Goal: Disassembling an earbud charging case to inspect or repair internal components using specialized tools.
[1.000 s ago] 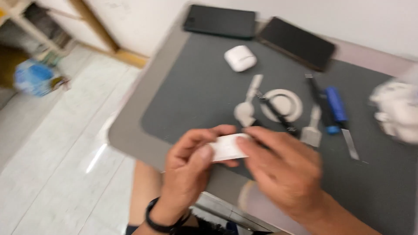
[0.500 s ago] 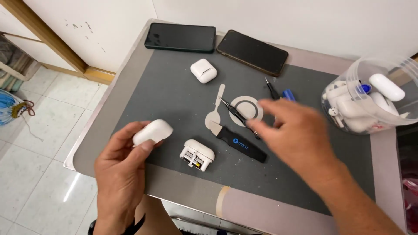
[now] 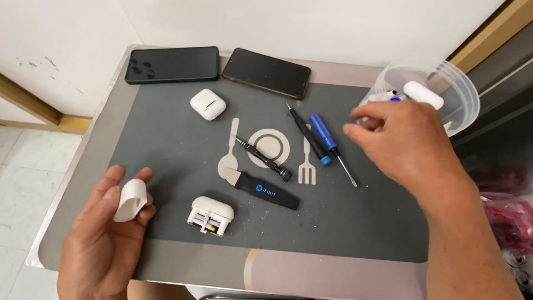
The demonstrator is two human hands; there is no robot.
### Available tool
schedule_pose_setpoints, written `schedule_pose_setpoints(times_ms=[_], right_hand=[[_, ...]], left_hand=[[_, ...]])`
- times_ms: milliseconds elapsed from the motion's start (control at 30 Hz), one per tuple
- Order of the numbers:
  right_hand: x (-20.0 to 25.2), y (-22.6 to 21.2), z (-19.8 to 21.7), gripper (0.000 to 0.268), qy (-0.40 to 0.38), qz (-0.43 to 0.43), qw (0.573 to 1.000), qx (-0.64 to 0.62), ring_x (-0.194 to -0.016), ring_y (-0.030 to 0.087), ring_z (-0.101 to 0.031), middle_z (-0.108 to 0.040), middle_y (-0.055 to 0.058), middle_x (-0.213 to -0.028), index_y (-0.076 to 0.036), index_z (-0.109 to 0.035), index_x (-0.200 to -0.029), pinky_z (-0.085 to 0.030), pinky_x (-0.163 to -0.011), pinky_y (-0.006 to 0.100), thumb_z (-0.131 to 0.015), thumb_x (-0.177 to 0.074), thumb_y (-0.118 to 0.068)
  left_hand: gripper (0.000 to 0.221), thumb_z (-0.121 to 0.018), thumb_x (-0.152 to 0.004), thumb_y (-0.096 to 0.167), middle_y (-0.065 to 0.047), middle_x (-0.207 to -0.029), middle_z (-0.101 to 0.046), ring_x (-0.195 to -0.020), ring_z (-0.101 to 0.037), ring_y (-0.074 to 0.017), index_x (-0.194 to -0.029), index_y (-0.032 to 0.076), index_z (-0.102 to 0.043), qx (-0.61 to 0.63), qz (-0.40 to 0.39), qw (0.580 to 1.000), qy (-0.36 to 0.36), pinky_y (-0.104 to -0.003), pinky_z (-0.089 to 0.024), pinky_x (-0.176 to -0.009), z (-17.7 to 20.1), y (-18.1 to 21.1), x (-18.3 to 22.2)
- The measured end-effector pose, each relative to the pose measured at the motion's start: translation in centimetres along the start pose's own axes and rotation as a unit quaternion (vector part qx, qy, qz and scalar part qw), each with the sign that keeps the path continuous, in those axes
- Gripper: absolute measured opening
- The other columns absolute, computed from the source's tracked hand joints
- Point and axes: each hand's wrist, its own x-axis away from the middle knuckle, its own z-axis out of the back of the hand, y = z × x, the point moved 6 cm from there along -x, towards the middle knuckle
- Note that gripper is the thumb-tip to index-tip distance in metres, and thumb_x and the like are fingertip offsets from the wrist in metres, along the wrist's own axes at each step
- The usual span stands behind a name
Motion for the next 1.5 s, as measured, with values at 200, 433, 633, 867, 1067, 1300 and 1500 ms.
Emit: schedule_pose_setpoints(times_ms=[200,433,633,867,1067,1300,1500], right_hand=[[-3.6,1.4,-4.7,0.038,0.101,0.154,0.983,-0.006,-0.100,0.032,-0.071,-0.080,0.008,-0.095,-0.013,-0.081,-0.112,-0.051,-0.091,0.045,-0.073,-0.087,-0.041],[-2.7,-1.4,-8.1,0.037,-0.022,0.114,0.972,0.205,-0.097,0.037,-0.071,-0.078,0.009,-0.095,-0.027,-0.080,-0.093,-0.053,-0.077,0.051,-0.067,-0.083,-0.061],[-4.1,0.7,-10.7,0.041,-0.044,0.079,0.941,0.327,-0.112,0.035,-0.075,-0.082,0.006,-0.113,-0.036,-0.083,-0.105,-0.058,-0.082,0.045,-0.050,-0.090,-0.057],[-2.7,2.5,-10.7,0.031,0.092,0.297,0.949,-0.051,-0.095,0.040,-0.062,-0.061,0.028,-0.118,0.009,-0.062,-0.138,-0.052,-0.085,0.050,-0.070,-0.111,-0.005],[-2.1,9.6,-13.8,0.028,0.047,0.318,0.907,-0.271,-0.096,0.030,-0.059,-0.054,0.015,-0.105,-0.003,-0.052,-0.119,-0.050,-0.097,0.040,-0.067,-0.096,-0.004],[11.3,-4.7,-11.0,0.027,0.051,0.397,0.825,-0.398,-0.072,0.023,-0.055,-0.054,0.015,-0.082,-0.002,-0.050,-0.106,-0.054,-0.083,0.038,-0.069,-0.088,0.007],[13.6,-9.3,-9.2,0.020,0.086,0.390,0.885,-0.238,-0.068,0.024,-0.053,-0.060,0.018,-0.079,0.008,-0.065,-0.094,-0.042,-0.063,0.034,-0.081,-0.083,0.006]], left_hand=[[0.041,-0.059,-0.090,0.009,-0.027,-0.135,-0.066,-0.113,-0.067,-0.0366,-0.131,0.012,-0.063,0.115,0.008,0.991,-0.069,-0.038,-0.058,-0.094,-0.6,-2.0,-0.3],[0.046,-0.062,-0.098,0.024,-0.032,-0.119,-0.073,-0.084,-0.078,-0.0297,-0.139,0.004,-0.062,0.174,0.026,0.981,-0.086,-0.029,-0.066,-0.055,-0.4,-3.2,-0.6],[0.044,-0.065,-0.091,0.007,-0.035,-0.121,-0.071,-0.070,-0.068,-0.0305,-0.134,-0.003,-0.062,0.210,-0.006,0.972,-0.105,-0.033,-0.055,-0.059,-0.7,-2.6,0.6],[0.048,-0.070,-0.090,0.007,-0.022,-0.119,-0.073,-0.088,-0.073,-0.0314,-0.138,-0.001,-0.063,0.189,-0.014,0.974,-0.127,-0.038,-0.062,-0.082,-0.7,-2.0,1.4],[0.042,-0.067,-0.095,0.011,-0.011,-0.099,-0.070,-0.074,-0.064,-0.0168,-0.136,0.002,-0.066,0.172,0.000,0.976,-0.136,-0.028,-0.054,-0.064,-0.8,-2.1,1.7],[0.040,-0.066,-0.098,0.015,-0.012,-0.090,-0.069,-0.064,-0.062,-0.0170,-0.135,0.001,-0.066,0.142,-0.032,0.974,-0.171,-0.023,-0.047,-0.048,-1.2,-1.9,2.0],[0.039,-0.066,-0.096,0.016,-0.011,-0.080,-0.070,-0.059,-0.058,-0.0134,-0.132,0.001,-0.069,0.076,-0.024,0.986,-0.145,-0.022,-0.041,-0.046,-1.6,-1.6,2.2]])
